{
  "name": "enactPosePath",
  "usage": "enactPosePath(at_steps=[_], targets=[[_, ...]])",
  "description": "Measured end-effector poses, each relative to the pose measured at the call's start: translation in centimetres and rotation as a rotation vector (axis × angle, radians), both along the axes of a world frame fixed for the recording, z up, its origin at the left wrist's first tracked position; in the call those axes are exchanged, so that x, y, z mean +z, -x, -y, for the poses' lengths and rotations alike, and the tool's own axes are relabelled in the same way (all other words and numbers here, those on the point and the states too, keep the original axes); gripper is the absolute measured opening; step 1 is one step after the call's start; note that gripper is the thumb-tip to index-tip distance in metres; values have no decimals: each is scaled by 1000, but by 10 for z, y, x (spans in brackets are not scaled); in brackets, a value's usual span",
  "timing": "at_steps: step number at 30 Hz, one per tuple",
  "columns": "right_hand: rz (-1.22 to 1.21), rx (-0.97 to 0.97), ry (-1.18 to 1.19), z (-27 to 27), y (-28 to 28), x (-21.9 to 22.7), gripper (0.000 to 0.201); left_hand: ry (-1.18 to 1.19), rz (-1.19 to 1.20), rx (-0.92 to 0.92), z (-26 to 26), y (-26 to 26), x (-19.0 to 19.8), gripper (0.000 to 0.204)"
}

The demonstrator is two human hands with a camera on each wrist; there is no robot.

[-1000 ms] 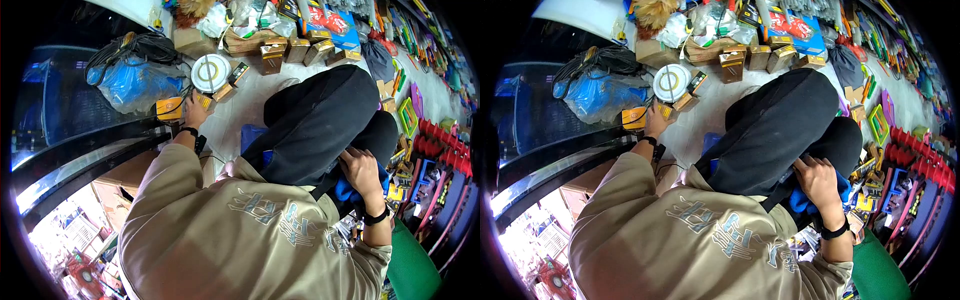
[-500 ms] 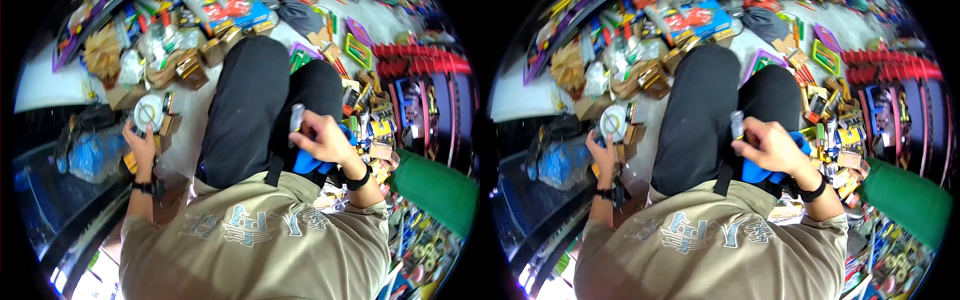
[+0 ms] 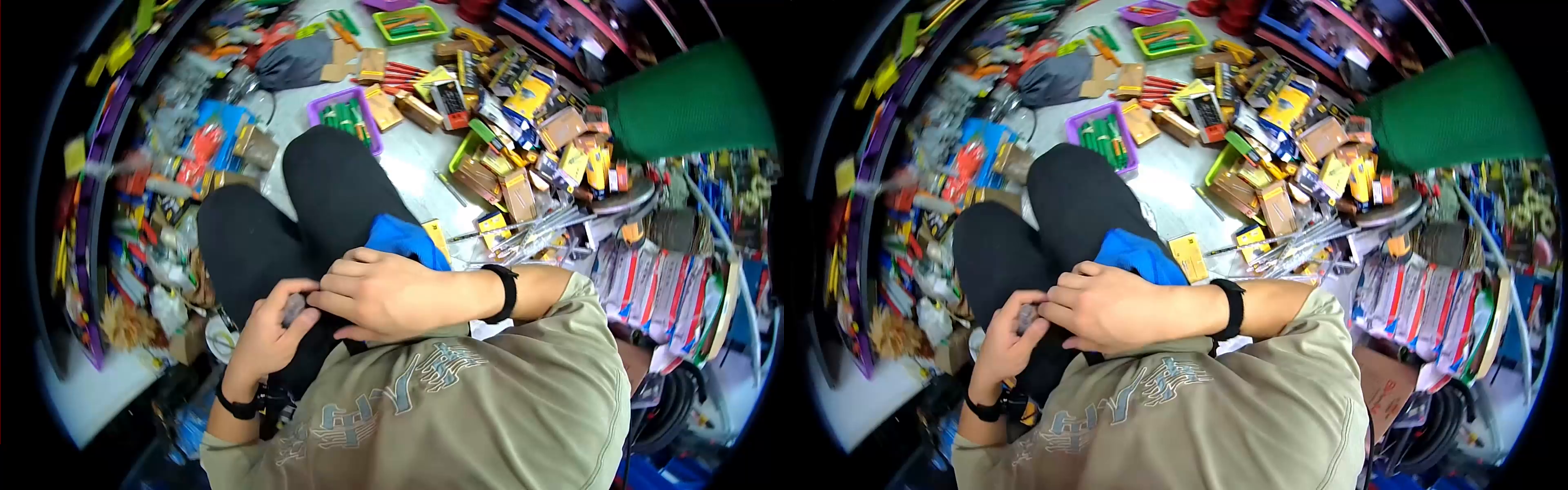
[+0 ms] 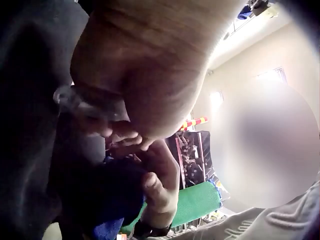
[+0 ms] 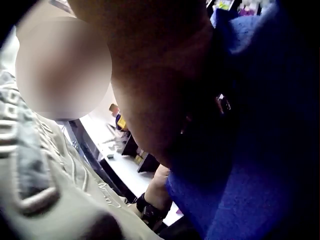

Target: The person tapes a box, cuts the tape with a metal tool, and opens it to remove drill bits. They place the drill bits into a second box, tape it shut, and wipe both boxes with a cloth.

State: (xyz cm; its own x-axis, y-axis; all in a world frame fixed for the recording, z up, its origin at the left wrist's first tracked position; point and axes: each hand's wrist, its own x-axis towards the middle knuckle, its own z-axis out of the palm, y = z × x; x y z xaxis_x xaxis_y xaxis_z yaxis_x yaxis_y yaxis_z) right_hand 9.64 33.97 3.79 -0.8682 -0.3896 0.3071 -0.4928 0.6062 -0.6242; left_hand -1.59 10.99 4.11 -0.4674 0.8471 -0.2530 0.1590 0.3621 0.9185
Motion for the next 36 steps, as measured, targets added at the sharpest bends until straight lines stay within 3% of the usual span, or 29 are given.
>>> enactPosePath(at_steps=[5,7,11,13,16,22,26,27,28,30,31,32,33,35,36], targets=[[-75,-328,147,-59,-27,1,50,106,255,161,-18,11,8,20],[-14,-478,165,-76,-33,2,54,68,202,112,-34,13,12,23],[125,-524,51,-96,-39,-20,60,-26,57,-80,-63,23,23,38],[212,-489,218,-112,-37,-37,64,-22,105,-72,-69,29,22,47],[372,-655,328,-144,-34,-47,59,-42,160,-57,-77,29,20,53],[543,-1060,308,-218,-34,-138,57,-38,193,-78,-84,35,10,50],[660,-1424,283,-273,-59,-216,58,-31,218,-15,-85,39,7,49],[644,-1503,256,-290,-73,-253,63,-26,222,-21,-86,40,6,49],[560,-1590,194,-304,-90,-294,66,-26,236,-9,-87,42,6,49],[536,-1736,-40,-320,-123,-329,67,-23,247,4,-91,46,4,49],[385,-1782,-154,-327,-145,-356,66,-21,240,4,-93,48,4,49],[597,-1837,-107,-325,-160,-340,84,-15,237,5,-93,48,4,48],[538,-1884,-197,-328,-178,-361,84,-5,243,3,-94,49,4,48],[721,-1948,-159,-328,-211,-380,106,19,221,22,-98,51,4,48],[728,-1948,-159,-330,-227,-389,106,24,224,20,-99,53,3,48]])
